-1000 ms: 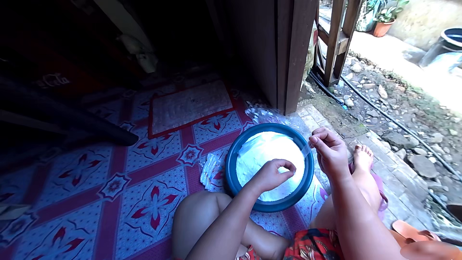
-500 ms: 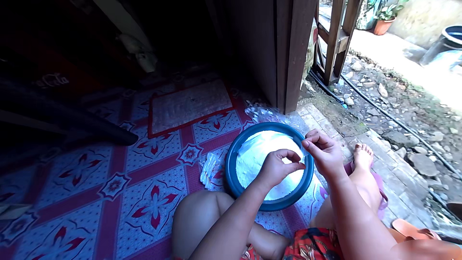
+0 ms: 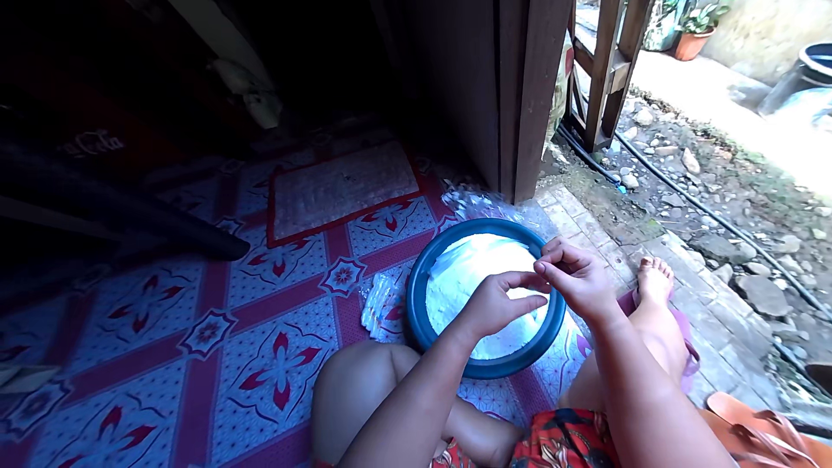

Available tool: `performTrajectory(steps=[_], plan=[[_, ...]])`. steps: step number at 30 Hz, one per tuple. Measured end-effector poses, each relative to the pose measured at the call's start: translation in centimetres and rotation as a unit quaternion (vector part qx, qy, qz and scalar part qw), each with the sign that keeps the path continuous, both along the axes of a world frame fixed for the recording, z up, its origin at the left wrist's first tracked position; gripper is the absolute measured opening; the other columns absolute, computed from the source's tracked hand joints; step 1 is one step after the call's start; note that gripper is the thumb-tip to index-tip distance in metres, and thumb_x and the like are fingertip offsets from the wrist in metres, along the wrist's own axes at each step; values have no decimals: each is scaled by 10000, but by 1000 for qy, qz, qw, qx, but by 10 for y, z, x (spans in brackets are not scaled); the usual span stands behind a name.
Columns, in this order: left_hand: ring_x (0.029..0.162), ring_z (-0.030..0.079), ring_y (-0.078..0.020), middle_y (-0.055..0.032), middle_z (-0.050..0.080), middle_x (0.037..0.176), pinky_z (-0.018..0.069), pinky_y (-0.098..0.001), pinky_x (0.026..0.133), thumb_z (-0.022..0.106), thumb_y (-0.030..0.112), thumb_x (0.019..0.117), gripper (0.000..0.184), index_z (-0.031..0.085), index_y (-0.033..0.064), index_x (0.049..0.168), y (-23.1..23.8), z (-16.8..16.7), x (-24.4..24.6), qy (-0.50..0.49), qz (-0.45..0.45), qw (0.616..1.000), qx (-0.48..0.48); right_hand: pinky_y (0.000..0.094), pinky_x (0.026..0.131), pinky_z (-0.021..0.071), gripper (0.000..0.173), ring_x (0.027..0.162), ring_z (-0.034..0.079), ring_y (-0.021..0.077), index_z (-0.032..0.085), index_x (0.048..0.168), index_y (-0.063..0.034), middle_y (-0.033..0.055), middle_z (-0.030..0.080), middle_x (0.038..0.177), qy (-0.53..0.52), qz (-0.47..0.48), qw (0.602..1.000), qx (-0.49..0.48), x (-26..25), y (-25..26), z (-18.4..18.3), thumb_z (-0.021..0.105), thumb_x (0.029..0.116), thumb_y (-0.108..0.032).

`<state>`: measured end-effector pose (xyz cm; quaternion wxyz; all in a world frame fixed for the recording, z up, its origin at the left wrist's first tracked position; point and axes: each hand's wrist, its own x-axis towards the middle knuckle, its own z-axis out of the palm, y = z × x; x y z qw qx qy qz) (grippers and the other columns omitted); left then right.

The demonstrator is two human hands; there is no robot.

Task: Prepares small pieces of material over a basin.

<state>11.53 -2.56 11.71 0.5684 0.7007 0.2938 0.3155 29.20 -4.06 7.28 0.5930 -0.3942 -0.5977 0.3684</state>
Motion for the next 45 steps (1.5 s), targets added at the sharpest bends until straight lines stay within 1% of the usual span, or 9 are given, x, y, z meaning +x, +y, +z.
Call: performTrajectory(steps=[3,16,21,25,30,34,40,42,45], plan=[[947,699,-14,1,772,962,556,-212,923,688,112,970,140,780,21,1022,2,5,5,20,43,999,3,262,733,580,106,812,647,89,717,856,-56,16,666,901,-1,-16,1000,9,-1,1,-2,694,950,-101],[1072,687,-45,-25,764,1119,509,-258,1003,706,220,979,238,769,76,1159,6,-32,-8,201,30,977,-58,252,720,573,72,825,638,91,715,857,-73,11,664,932,33,-77,996,27,8,2,-5,705,927,-80],[1104,678,-55,-41,751,1156,502,-253,1022,639,160,1016,240,738,59,1209,8,-45,-11,222,27,972,-72,243,697,568,61,789,629,85,719,875,-66,12,659,925,55,-85,994,32,12,3,-5,697,931,-65],[996,690,-71,-36,747,1057,541,-274,934,761,178,929,210,748,51,1096,7,-53,-13,224,75,968,-82,241,703,561,61,791,623,85,715,874,-72,7,654,922,59,-99,992,44,13,4,-6,692,929,-61],[864,628,-81,6,690,904,512,-290,830,878,262,805,318,724,68,1004,7,-57,-16,228,103,967,-51,241,717,565,63,794,625,79,708,870,-79,1,652,923,76,-103,991,43,12,4,-5,700,931,-68],[938,682,-59,-27,742,1015,545,-255,883,776,191,913,234,747,51,1098,5,-52,-17,209,76,972,-76,241,715,562,60,799,625,81,715,873,-75,1,653,918,68,-105,991,46,12,5,-3,703,931,-68],[1074,692,-101,-77,733,1179,530,-285,984,612,65,1006,366,609,36,1371,7,-44,-20,210,-24,973,-89,245,701,572,67,799,638,88,714,876,-67,17,666,939,7,-91,996,6,5,6,6,691,938,-81],[1056,685,-101,-89,729,1152,533,-283,976,646,103,988,371,619,0,1343,4,-38,-19,156,-17,986,-61,247,705,574,79,805,641,86,713,875,-65,17,668,926,-21,-73,997,-1,2,7,7,691,944,-96],[1009,702,-83,-70,754,1075,554,-256,950,694,150,974,268,714,-17,1183,2,-22,-12,92,42,994,-35,254,724,569,89,826,642,87,713,880,-74,14,670,929,-40,-67,997,-10,0,9,1,696,951,-125]])
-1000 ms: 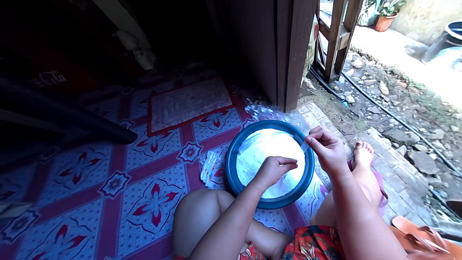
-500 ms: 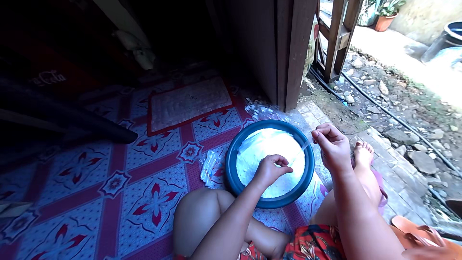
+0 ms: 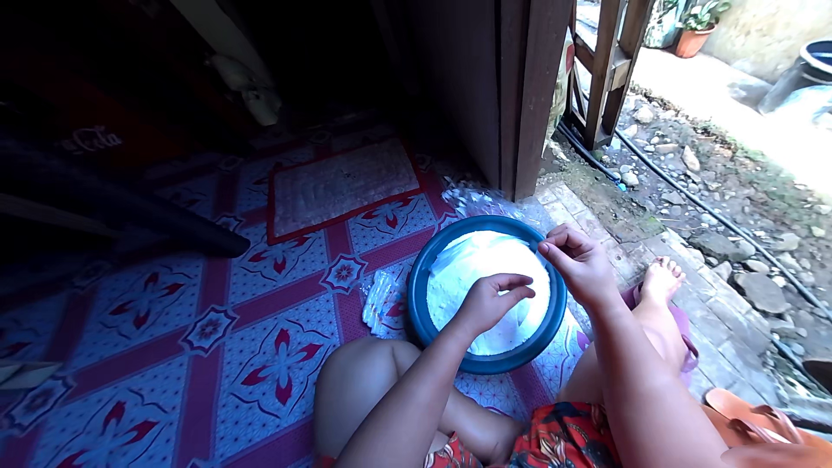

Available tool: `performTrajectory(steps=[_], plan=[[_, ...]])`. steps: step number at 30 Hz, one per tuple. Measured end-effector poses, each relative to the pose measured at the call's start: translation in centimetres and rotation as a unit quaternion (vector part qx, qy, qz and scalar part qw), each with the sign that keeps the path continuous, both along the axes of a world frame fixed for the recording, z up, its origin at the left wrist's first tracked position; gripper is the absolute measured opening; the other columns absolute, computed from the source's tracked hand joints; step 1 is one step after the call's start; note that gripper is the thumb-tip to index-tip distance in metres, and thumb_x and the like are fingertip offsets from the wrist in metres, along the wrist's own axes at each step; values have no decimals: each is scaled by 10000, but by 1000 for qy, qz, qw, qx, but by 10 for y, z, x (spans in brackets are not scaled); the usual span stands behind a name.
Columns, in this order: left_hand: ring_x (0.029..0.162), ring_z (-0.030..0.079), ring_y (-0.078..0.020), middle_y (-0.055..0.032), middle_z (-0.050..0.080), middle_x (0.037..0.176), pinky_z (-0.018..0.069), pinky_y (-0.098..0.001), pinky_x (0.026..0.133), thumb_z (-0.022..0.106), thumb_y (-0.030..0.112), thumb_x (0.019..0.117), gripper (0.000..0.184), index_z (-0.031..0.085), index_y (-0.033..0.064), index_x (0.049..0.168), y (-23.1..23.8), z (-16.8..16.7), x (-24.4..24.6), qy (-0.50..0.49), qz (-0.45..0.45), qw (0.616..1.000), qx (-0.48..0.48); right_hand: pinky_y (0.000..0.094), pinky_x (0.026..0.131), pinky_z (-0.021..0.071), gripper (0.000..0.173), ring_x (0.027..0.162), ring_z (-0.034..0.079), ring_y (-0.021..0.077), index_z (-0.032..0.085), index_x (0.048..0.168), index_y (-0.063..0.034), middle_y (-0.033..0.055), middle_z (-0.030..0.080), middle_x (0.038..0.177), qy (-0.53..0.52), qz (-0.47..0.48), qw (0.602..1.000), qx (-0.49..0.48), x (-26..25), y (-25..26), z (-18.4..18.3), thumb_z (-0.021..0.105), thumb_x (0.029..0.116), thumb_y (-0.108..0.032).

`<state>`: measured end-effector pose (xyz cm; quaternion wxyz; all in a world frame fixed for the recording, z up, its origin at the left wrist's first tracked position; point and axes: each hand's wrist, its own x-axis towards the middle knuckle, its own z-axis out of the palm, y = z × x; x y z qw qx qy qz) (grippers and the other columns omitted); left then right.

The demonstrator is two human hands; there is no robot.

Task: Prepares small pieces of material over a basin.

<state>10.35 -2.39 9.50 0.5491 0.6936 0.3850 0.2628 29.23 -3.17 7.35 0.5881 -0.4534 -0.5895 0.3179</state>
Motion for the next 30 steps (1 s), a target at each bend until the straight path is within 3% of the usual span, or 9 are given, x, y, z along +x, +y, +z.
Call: performTrajectory(steps=[3,15,22,26,30], plan=[[986,707,-71,-54,761,1043,557,-243,937,732,134,946,213,745,0,1111,3,7,3,14,-2,1000,-3,257,719,573,84,815,646,88,715,880,-78,14,679,940,36,-15,999,-11,2,2,-4,694,948,-122],[954,680,-60,-40,735,1033,543,-244,902,765,147,919,258,710,30,1142,7,-29,1,109,-4,993,-51,244,707,557,79,782,621,77,704,852,-84,-2,659,912,103,-37,993,34,12,4,-10,697,929,-67],[744,601,-17,47,659,819,512,-211,736,876,241,809,346,701,63,1048,5,-34,-2,125,17,991,-43,243,705,562,71,777,628,72,711,861,-90,-7,667,913,133,-38,990,40,13,3,-11,709,930,-78],[933,688,-47,-24,746,1003,550,-241,892,778,143,905,260,725,30,1133,5,-33,-5,109,-29,992,-51,245,707,558,69,785,626,80,711,862,-86,1,664,916,137,-23,989,46,13,1,-11,711,931,-76],[1072,670,-85,-67,730,1142,520,-264,975,635,49,958,310,674,18,1264,4,-26,-9,101,-98,989,-40,257,710,570,75,779,630,85,711,870,-82,7,664,922,128,11,991,32,9,-2,-8,693,942,-89]])
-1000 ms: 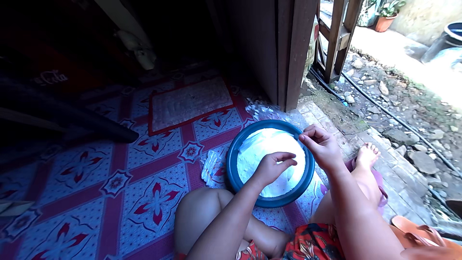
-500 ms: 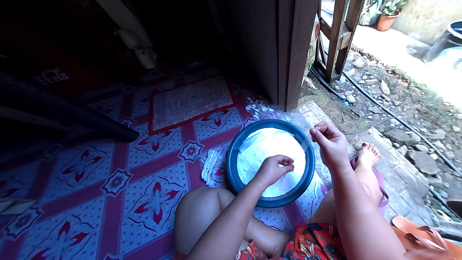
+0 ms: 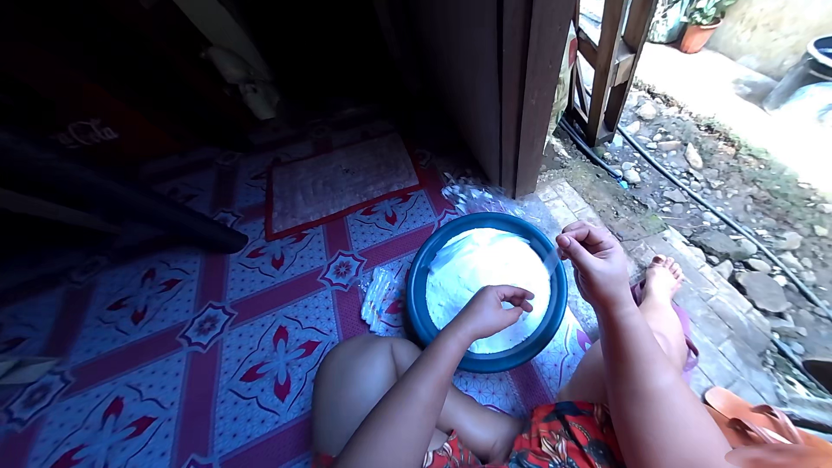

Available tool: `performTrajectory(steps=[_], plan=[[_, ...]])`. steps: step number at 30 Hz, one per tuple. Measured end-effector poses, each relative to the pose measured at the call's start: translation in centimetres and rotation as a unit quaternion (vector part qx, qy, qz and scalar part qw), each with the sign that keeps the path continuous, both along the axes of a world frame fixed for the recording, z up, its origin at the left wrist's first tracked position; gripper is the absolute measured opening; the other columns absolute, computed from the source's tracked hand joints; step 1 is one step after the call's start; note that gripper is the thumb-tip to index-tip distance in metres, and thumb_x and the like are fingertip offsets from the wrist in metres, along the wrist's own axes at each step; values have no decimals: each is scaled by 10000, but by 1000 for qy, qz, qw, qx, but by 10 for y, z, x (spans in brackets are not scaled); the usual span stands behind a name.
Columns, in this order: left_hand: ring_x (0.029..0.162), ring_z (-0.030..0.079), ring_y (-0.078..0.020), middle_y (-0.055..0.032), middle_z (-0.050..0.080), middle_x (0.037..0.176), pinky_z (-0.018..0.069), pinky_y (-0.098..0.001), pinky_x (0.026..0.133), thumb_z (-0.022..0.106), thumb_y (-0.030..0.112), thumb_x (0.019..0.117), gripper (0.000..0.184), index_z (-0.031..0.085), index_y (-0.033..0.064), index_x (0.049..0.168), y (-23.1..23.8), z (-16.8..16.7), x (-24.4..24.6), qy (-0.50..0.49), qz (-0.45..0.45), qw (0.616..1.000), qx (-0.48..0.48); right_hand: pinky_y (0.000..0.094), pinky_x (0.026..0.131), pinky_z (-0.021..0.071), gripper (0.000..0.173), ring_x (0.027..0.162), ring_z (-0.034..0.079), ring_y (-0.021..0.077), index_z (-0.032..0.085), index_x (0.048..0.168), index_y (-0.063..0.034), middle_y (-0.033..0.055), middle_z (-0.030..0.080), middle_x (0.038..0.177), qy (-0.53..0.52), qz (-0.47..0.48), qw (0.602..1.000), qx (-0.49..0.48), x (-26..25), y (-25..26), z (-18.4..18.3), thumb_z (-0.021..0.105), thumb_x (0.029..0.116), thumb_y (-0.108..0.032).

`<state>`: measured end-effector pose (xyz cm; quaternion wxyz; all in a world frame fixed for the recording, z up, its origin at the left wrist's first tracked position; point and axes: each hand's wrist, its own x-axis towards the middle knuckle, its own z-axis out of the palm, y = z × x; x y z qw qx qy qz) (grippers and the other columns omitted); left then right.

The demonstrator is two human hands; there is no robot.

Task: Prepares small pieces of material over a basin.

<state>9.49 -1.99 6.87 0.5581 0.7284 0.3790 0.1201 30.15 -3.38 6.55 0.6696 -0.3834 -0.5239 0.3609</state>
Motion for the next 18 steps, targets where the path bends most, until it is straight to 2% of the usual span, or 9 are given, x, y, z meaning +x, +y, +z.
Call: performTrajectory(steps=[2,4,6,8,11,12,15,18], plan=[[1140,636,-120,-107,690,1216,491,-285,1036,621,69,951,387,622,-21,1327,-1,7,3,-50,-14,999,1,264,726,572,78,797,632,83,707,868,-87,3,664,926,-7,19,1000,-9,-3,-1,0,694,944,-100],[1134,648,-123,-116,699,1199,502,-288,1038,648,131,967,380,623,-52,1300,-2,20,13,-113,15,993,2,264,741,574,82,820,639,81,709,864,-88,0,669,928,-21,35,999,-20,-7,-1,-1,696,943,-106],[1013,684,-80,-73,734,1073,544,-257,959,645,145,993,278,680,-46,1191,-3,35,24,-151,59,987,20,255,742,567,94,835,637,77,708,856,-88,-3,666,925,-44,43,998,-27,-9,-1,-1,690,945,-114],[868,669,-26,-11,726,920,553,-214,851,583,131,1034,211,716,-26,1081,1,42,31,-162,72,983,43,247,734,565,99,837,638,73,708,858,-84,-3,666,928,-45,39,998,-27,-10,0,0,690,948,-120],[674,544,0,50,576,743,483,-176,686,451,148,1084,275,675,-8,1057,7,36,38,-155,67,985,43,238,714,549,95,804,619,59,687,872,-101,-13,659,936,-31,12,999,-22,-8,1,-2,672,963,-124],[656,512,2,51,550,745,459,-171,661,430,160,1092,286,661,-4,1063,8,32,40,-153,72,985,35,244,712,549,94,791,616,62,684,879,-99,-10,657,933,-25,6,999,-21,-7,2,-3,667,968,-125],[762,568,-25,13,601,847,512,-222,774,410,193,1106,313,653,3,1058,11,22,39,-143,85,986,6,244,702,545,88,770,608,62,674,891,-97,-10,650,929,-27,-11,999,-40,-7,3,-5,657,972,-125],[662,508,-9,68,489,711,476,-196,686,411,192,1098,298,638,38,982,13,10,37,-159,101,982,3,228,684,534,83,745,596,53,674,908,-88,-9,642,907,-36,-38,997,-64,-9,4,-6,643,981,-111]])
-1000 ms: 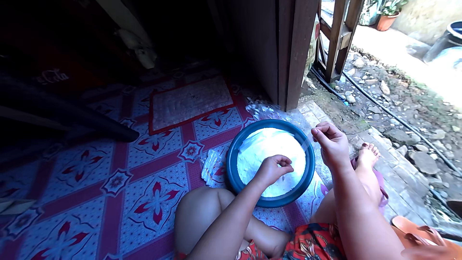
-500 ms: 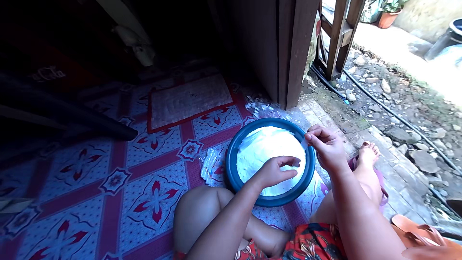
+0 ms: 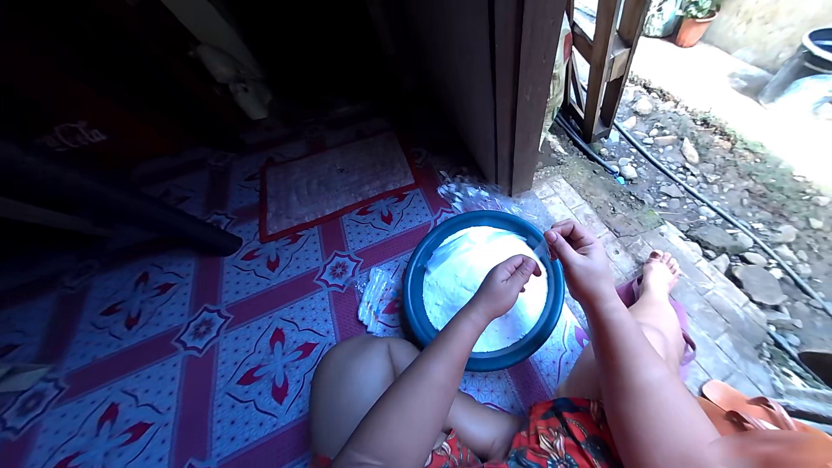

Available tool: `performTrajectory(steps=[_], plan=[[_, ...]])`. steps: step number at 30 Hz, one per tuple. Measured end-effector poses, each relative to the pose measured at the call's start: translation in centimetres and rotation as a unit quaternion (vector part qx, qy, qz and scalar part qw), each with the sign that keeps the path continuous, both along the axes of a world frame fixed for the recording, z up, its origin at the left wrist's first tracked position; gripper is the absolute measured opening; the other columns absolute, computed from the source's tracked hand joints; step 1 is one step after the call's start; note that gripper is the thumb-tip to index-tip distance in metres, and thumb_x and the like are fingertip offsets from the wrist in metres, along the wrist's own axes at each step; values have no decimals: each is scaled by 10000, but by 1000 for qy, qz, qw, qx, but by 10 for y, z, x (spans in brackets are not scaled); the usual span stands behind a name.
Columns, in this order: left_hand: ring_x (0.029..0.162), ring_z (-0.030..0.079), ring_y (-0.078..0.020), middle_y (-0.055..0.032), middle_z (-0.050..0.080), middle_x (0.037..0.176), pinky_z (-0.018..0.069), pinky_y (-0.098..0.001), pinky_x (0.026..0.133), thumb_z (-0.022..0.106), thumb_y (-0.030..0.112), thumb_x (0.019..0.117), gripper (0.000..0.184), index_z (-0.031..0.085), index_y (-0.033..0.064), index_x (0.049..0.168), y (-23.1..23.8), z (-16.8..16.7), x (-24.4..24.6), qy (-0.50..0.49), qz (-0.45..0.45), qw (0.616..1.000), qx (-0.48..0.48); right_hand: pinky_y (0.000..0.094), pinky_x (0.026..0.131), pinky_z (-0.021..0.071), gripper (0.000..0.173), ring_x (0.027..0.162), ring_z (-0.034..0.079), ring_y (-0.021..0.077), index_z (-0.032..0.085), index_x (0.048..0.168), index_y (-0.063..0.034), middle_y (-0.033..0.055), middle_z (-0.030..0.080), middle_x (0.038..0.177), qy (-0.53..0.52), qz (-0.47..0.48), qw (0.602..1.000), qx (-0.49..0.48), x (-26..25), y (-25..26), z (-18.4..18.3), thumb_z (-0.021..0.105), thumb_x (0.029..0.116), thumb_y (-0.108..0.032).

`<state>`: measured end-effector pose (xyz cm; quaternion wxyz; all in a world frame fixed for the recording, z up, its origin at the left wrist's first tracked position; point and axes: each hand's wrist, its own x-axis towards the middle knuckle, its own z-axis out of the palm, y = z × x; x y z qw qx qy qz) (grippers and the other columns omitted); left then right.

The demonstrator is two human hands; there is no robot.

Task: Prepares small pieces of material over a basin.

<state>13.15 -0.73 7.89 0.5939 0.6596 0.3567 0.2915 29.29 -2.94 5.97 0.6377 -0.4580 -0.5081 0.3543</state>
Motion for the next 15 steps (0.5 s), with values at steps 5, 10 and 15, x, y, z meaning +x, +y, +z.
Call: performTrajectory(steps=[5,10,15], plan=[[582,447,0,104,419,632,421,-176,606,378,172,1101,326,644,58,951,3,-11,-6,-29,20,999,-4,243,615,507,90,597,550,51,587,1028,-102,-35,582,713,18,-36,997,-59,-2,4,-2,522,1059,-156],[549,424,-3,98,409,616,399,-171,563,390,168,1097,328,654,53,939,7,-20,-9,-19,37,999,-18,213,556,474,112,543,556,52,473,1071,-70,70,728,917,163,-15,981,-103,-9,4,2,375,1104,-112],[525,409,0,98,409,615,385,-166,531,406,184,1099,330,655,59,922,7,-26,-15,7,41,999,-31,229,551,491,142,537,573,82,453,1070,-70,81,702,822,239,-42,959,-145,-8,7,1,331,1120,-122]])
